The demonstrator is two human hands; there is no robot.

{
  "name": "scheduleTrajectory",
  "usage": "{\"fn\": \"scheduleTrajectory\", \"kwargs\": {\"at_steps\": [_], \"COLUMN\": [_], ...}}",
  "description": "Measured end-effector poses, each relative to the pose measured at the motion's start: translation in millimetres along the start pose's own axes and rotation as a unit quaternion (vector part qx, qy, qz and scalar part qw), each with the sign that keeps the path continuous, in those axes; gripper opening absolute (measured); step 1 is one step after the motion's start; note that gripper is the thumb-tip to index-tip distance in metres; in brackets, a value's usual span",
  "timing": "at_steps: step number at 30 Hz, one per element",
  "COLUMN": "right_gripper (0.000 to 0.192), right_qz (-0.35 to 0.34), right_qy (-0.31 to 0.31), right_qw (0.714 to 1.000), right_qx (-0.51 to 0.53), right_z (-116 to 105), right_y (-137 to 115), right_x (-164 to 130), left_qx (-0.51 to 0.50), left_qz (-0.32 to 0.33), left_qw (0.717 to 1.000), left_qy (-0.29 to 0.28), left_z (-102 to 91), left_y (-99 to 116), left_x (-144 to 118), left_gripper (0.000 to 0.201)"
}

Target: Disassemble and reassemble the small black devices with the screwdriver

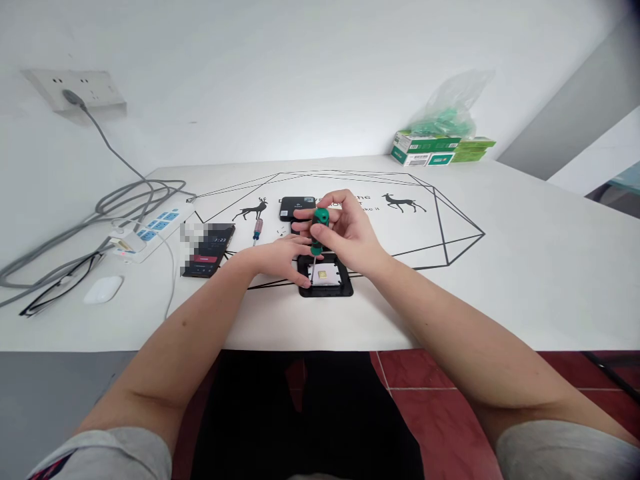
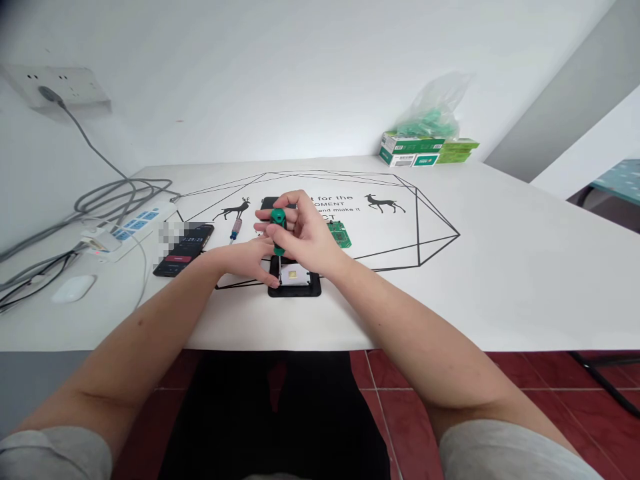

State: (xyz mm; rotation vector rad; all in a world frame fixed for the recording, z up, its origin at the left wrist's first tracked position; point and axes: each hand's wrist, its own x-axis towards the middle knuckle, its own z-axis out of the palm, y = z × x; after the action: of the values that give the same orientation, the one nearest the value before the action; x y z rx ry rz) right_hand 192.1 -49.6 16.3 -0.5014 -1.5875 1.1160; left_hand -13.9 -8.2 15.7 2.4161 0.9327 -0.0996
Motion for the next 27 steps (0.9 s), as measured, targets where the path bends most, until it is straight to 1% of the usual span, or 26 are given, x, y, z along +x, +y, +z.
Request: {"fn": "scheduleTrajectory", "kwargs": {"at_steps": [2,3,6,8,10,13,16,18,20,23,25,27], "right_gripper": [0.026,0.023,0.025,0.027,0.027,0.027,0.039,0.039,0.037,0.04,0.042,0.044], "right_qz": [-0.03,-0.052,-0.114,-0.131,-0.128,-0.099,-0.071,-0.074,-0.085,-0.096,-0.102,-0.111], "right_qy": [-0.006,-0.008,0.0,0.008,0.013,0.019,0.017,0.029,0.056,0.092,0.112,0.132], "right_qw": [0.999,0.997,0.983,0.978,0.979,0.984,0.99,0.989,0.986,0.981,0.978,0.974], "right_qx": [-0.031,-0.058,-0.142,-0.163,-0.16,-0.144,-0.125,-0.123,-0.131,-0.139,-0.141,-0.147], "right_z": [-2.4,-4.2,-10.1,-12.5,-12.6,-9.2,-5.2,-4.4,-5.6,-9.5,-12.1,-14.3], "right_y": [-1.2,-1.8,-2.4,-1.4,-0.2,0.8,2.0,3.7,5.9,9.1,10.9,12.6], "right_x": [0.7,1.5,4.3,5.4,5.3,3.8,2.5,2.7,3.9,6.6,8.4,9.8], "left_qx": [0.004,0.002,-0.005,-0.003,-0.003,-0.009,-0.015,-0.012,-0.005,-0.002,-0.006,-0.01], "left_qz": [0.0,0.0,0.006,0.012,0.013,0.008,0.003,0.0,-0.004,-0.003,0.006,0.02], "left_qw": [1.0,1.0,1.0,1.0,1.0,1.0,1.0,1.0,1.0,1.0,1.0,0.999], "left_qy": [-0.003,-0.003,0.003,0.005,0.006,0.007,0.004,0.0,-0.004,-0.005,0.002,0.027], "left_z": [0.8,1.2,2.2,2.4,2.1,1.4,0.9,0.9,1.1,2.2,3.5,4.6], "left_y": [-2.0,-2.9,-5.1,-5.4,-4.6,-2.4,-0.6,0.0,0.0,-1.9,-4.4,-7.0], "left_x": [1.2,1.7,2.7,2.6,1.8,0.0,-0.7,-0.5,-0.1,0.5,0.9,1.4], "left_gripper": [0.085,0.085,0.083,0.081,0.081,0.081,0.084,0.085,0.085,0.085,0.083,0.08]}}
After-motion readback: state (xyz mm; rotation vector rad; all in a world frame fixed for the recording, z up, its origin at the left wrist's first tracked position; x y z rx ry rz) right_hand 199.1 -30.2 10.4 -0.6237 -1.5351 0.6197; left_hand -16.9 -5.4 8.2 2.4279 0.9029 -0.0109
